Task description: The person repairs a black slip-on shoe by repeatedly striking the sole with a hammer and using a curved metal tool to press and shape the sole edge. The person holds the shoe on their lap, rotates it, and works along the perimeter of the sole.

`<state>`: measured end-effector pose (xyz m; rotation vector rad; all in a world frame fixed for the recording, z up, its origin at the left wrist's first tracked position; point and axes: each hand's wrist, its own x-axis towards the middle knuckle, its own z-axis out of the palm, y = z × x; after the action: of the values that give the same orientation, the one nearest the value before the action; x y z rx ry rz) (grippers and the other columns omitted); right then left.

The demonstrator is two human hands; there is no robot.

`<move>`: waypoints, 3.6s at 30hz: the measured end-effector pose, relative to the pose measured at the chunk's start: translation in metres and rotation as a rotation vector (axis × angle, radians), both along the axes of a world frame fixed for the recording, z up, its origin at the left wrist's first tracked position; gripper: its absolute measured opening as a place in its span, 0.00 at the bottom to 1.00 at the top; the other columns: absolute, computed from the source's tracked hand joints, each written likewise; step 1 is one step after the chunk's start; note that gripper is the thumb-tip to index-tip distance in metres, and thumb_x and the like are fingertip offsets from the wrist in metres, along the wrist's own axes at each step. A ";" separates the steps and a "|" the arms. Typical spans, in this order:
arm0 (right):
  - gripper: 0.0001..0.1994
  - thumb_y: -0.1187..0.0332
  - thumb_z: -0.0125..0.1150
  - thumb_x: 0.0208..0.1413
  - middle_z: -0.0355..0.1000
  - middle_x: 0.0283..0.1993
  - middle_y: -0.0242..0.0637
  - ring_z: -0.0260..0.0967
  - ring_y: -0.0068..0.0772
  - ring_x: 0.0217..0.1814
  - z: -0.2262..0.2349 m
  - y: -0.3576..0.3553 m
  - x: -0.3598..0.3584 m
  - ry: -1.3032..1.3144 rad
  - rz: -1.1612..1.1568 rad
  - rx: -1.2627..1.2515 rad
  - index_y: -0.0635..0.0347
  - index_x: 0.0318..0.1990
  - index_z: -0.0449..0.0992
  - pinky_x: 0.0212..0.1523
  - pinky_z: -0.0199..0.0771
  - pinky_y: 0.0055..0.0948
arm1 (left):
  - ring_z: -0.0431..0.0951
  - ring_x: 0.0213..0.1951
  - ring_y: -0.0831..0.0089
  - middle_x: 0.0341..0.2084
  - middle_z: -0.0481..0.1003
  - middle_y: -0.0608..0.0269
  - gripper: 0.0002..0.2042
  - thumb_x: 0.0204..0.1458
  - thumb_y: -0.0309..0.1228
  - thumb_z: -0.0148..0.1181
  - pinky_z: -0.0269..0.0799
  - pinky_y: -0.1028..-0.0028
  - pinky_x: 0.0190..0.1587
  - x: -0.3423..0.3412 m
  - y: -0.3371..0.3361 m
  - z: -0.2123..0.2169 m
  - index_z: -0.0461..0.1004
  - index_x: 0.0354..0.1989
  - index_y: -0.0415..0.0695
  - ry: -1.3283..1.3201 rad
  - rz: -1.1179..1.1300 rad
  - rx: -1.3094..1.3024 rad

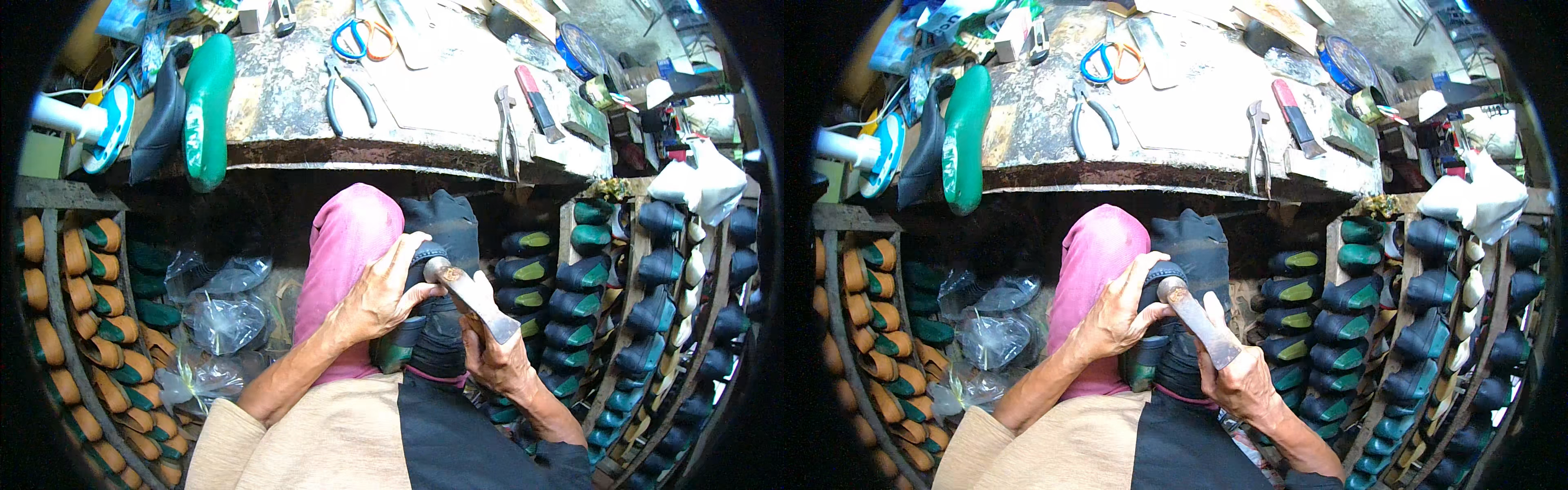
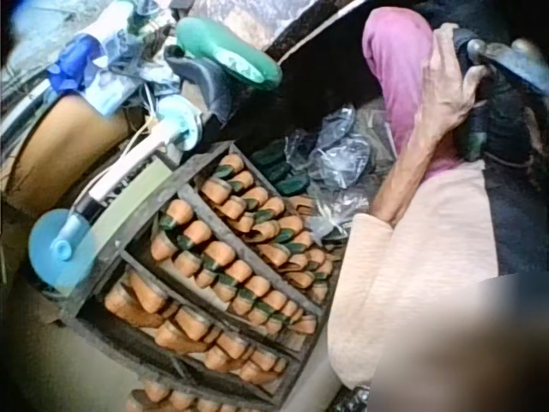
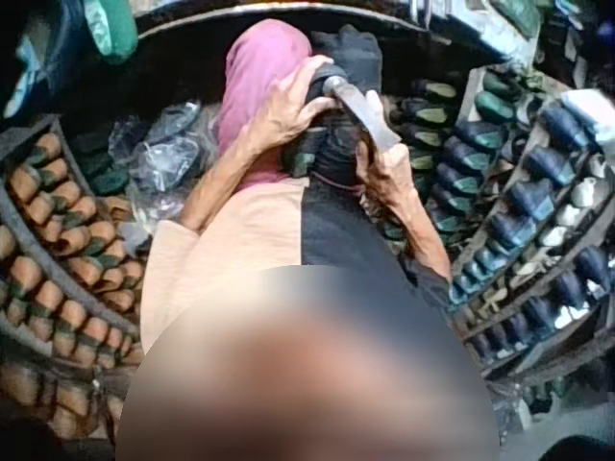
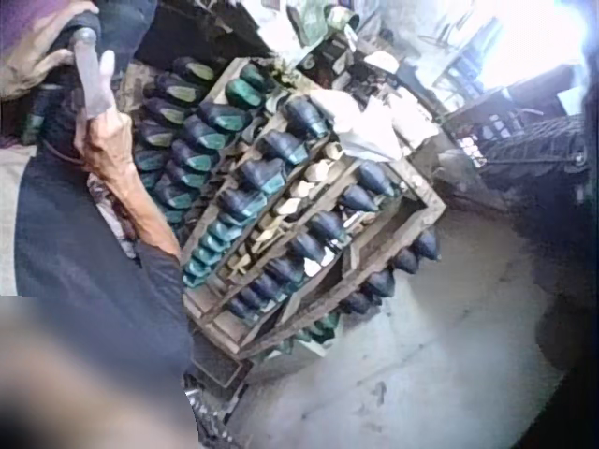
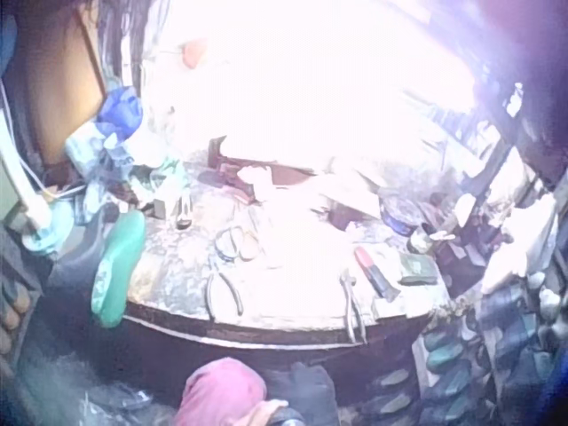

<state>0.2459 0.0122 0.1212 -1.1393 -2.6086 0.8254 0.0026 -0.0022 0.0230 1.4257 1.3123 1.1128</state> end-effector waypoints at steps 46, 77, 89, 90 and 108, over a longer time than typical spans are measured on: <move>0.20 0.68 0.66 0.76 0.71 0.31 0.25 0.67 0.14 0.24 -0.026 0.046 -0.007 0.497 -0.335 -0.270 0.63 0.69 0.74 0.24 0.66 0.23 | 0.70 0.29 0.53 0.27 0.73 0.44 0.20 0.81 0.42 0.53 0.69 0.58 0.37 0.015 0.016 -0.047 0.76 0.40 0.37 -0.054 0.357 -0.071; 0.17 0.56 0.61 0.73 0.85 0.42 0.61 0.84 0.70 0.49 -0.234 0.164 0.041 0.036 -0.800 0.132 0.63 0.51 0.82 0.53 0.82 0.62 | 0.79 0.69 0.67 0.70 0.79 0.55 0.34 0.72 0.37 0.66 0.72 0.68 0.72 -0.024 -0.011 -0.018 0.65 0.82 0.37 -0.947 0.025 -0.290; 0.37 0.44 0.73 0.64 0.81 0.58 0.65 0.81 0.67 0.61 -0.120 0.271 -0.040 -0.033 -0.641 0.467 0.66 0.68 0.74 0.62 0.80 0.57 | 0.79 0.67 0.60 0.65 0.80 0.48 0.39 0.60 0.35 0.81 0.71 0.61 0.74 -0.007 -0.020 -0.031 0.71 0.79 0.42 -0.207 0.291 -0.028; 0.38 0.45 0.73 0.63 0.81 0.59 0.65 0.81 0.66 0.62 -0.119 0.282 -0.041 -0.001 -0.597 0.432 0.67 0.69 0.73 0.62 0.80 0.57 | 0.82 0.64 0.60 0.63 0.82 0.46 0.35 0.63 0.33 0.76 0.73 0.62 0.71 -0.006 -0.024 -0.030 0.72 0.78 0.40 -0.169 0.288 -0.027; 0.14 0.68 0.60 0.78 0.83 0.37 0.28 0.72 0.16 0.36 0.000 -0.061 0.044 0.191 -0.481 -0.981 0.67 0.48 0.90 0.40 0.70 0.23 | 0.85 0.59 0.43 0.59 0.80 0.37 0.38 0.56 0.30 0.76 0.81 0.55 0.65 0.013 -0.118 0.023 0.68 0.75 0.34 0.053 0.190 0.270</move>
<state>0.2900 -0.0486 0.1209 -1.6606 -1.5952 2.0184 0.0154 -0.1197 0.0458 1.5572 1.3976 1.4307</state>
